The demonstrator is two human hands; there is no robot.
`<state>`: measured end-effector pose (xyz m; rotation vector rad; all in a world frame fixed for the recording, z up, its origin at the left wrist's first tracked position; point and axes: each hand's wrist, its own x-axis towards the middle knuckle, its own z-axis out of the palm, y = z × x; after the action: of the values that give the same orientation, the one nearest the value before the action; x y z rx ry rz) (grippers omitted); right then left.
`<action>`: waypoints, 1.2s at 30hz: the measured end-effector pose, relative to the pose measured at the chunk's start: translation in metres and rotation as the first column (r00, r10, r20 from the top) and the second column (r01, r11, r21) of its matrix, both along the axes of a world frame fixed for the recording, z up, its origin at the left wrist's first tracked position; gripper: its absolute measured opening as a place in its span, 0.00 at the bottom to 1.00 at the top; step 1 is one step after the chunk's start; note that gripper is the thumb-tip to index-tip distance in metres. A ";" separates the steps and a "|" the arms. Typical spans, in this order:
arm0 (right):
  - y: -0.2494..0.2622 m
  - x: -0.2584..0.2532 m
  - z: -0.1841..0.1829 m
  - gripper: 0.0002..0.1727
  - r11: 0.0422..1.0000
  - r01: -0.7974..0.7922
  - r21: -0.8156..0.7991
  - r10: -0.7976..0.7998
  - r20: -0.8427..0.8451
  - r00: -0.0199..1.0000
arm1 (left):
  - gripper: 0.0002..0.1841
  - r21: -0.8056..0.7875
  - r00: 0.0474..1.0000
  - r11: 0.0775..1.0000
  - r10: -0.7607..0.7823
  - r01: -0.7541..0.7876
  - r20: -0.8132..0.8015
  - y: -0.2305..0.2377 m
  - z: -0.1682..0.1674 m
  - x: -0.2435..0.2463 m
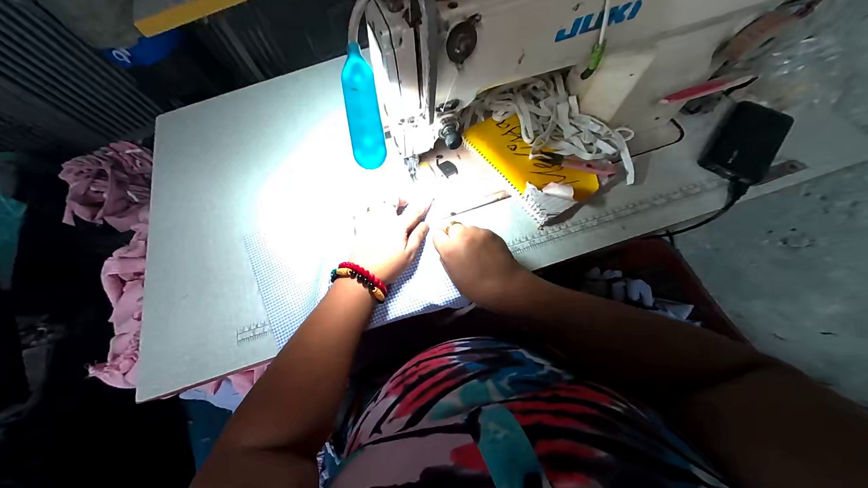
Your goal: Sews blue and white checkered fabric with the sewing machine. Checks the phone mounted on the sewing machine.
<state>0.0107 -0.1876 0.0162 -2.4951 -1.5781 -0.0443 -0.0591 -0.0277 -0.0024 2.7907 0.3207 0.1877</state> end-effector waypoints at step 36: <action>-0.017 0.001 0.010 0.13 0.969 0.245 -0.014 -0.235 -0.345 0.909 | 0.13 -0.226 0.937 0.933 0.318 -0.281 0.147 -0.078 0.014 -0.023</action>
<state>0.0117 -0.2043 0.0262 -2.4888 -1.1202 0.3171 -0.0818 -0.1054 0.0119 2.4881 0.6822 0.4521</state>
